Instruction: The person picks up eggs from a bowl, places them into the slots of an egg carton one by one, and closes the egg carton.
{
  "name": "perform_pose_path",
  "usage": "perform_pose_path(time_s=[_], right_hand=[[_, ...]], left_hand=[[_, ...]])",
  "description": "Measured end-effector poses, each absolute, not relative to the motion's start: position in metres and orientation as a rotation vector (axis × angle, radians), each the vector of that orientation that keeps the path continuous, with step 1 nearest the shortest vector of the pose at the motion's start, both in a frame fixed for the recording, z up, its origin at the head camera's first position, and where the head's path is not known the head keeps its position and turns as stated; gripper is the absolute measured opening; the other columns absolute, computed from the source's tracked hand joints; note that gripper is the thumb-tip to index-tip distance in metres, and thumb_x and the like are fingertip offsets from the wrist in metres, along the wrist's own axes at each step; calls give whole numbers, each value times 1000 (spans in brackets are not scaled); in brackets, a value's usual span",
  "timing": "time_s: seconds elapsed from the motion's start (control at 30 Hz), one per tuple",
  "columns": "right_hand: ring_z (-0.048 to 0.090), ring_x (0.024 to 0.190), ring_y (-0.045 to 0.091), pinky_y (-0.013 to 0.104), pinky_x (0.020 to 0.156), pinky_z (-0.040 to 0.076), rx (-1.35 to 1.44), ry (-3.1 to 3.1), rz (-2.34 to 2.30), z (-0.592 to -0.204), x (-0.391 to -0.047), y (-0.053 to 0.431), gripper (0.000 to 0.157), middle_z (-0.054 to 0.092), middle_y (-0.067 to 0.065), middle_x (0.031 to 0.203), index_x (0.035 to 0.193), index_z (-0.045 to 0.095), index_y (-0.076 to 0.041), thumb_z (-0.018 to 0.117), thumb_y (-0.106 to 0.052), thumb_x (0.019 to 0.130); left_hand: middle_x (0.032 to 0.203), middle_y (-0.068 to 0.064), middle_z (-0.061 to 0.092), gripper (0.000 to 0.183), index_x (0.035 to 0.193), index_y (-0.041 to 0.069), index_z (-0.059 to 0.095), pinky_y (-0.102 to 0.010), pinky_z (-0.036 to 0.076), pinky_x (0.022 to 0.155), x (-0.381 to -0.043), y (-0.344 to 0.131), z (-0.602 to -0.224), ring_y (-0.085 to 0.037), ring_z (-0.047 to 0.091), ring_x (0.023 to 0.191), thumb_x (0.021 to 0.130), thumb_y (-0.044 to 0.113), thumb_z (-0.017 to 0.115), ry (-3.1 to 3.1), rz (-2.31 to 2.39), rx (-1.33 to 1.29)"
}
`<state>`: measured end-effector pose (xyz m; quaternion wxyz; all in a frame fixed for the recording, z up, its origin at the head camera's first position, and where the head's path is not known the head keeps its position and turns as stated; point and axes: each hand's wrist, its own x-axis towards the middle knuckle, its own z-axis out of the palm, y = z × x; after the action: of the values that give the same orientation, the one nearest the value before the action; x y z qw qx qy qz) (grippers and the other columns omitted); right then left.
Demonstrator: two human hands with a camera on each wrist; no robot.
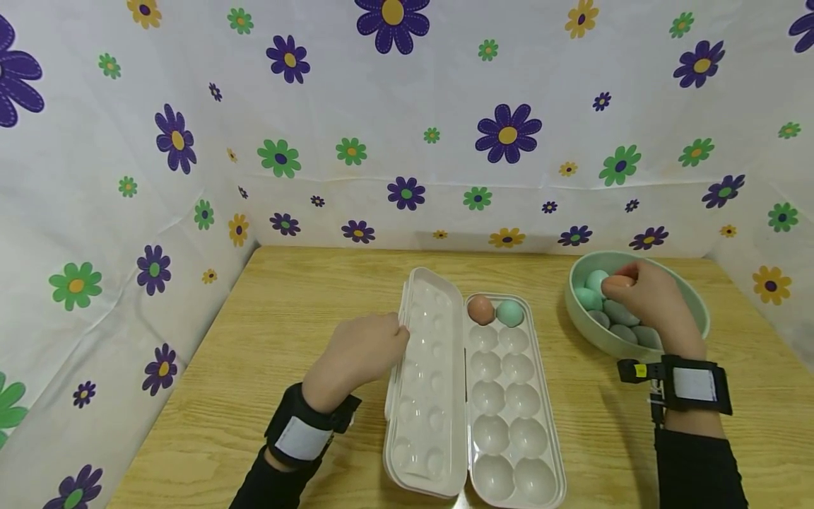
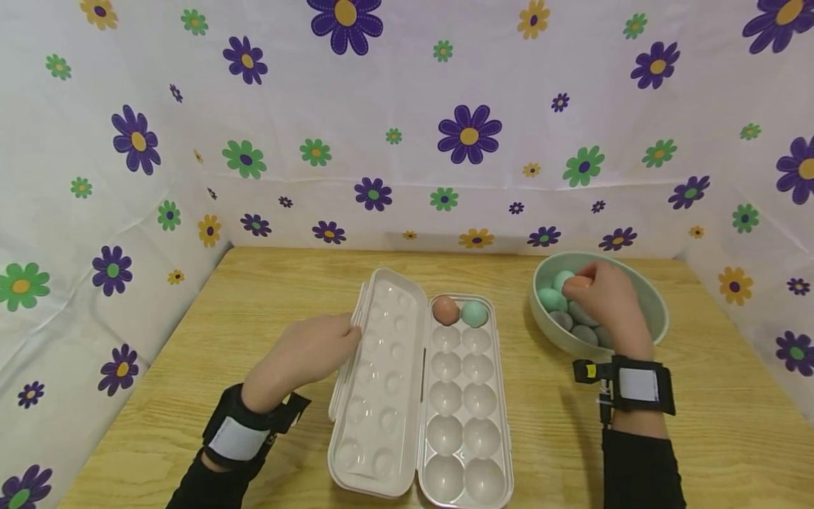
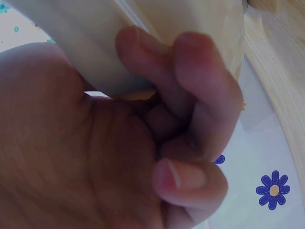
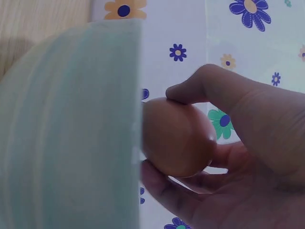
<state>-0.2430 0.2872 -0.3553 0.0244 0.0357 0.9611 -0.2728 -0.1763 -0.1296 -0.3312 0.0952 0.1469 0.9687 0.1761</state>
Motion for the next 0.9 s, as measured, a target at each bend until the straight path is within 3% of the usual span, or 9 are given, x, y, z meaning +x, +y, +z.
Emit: perform_pose_path(time_s=[0.17, 0.6, 0.9], right_hand=[[54, 99, 34, 30, 72, 43, 69, 2975, -785, -353, -242, 288, 56, 58, 26, 119, 132, 55, 8, 55, -35, 96], [51, 102, 39, 34, 70, 49, 155, 2955, -941, -348, -237, 284, 60, 51, 28, 128, 144, 44, 3, 52, -36, 98], [53, 102, 36, 31, 71, 45, 96, 3010, -918, -347, -237, 280, 59, 58, 27, 126, 140, 52, 2, 50, -40, 99]], left_hand=[[65, 1, 40, 35, 76, 12, 55, -29, 31, 53, -175, -129, -330, -16, 47, 60, 105, 22, 38, 2870, 514, 432], [64, 1, 40, 36, 76, 14, 55, -30, 30, 52, -178, -130, -332, -16, 46, 59, 106, 24, 38, 2872, 505, 423], [64, 1, 40, 36, 76, 12, 55, -29, 30, 52, -178, -130, -334, -16, 45, 59, 106, 23, 38, 2877, 498, 436]])
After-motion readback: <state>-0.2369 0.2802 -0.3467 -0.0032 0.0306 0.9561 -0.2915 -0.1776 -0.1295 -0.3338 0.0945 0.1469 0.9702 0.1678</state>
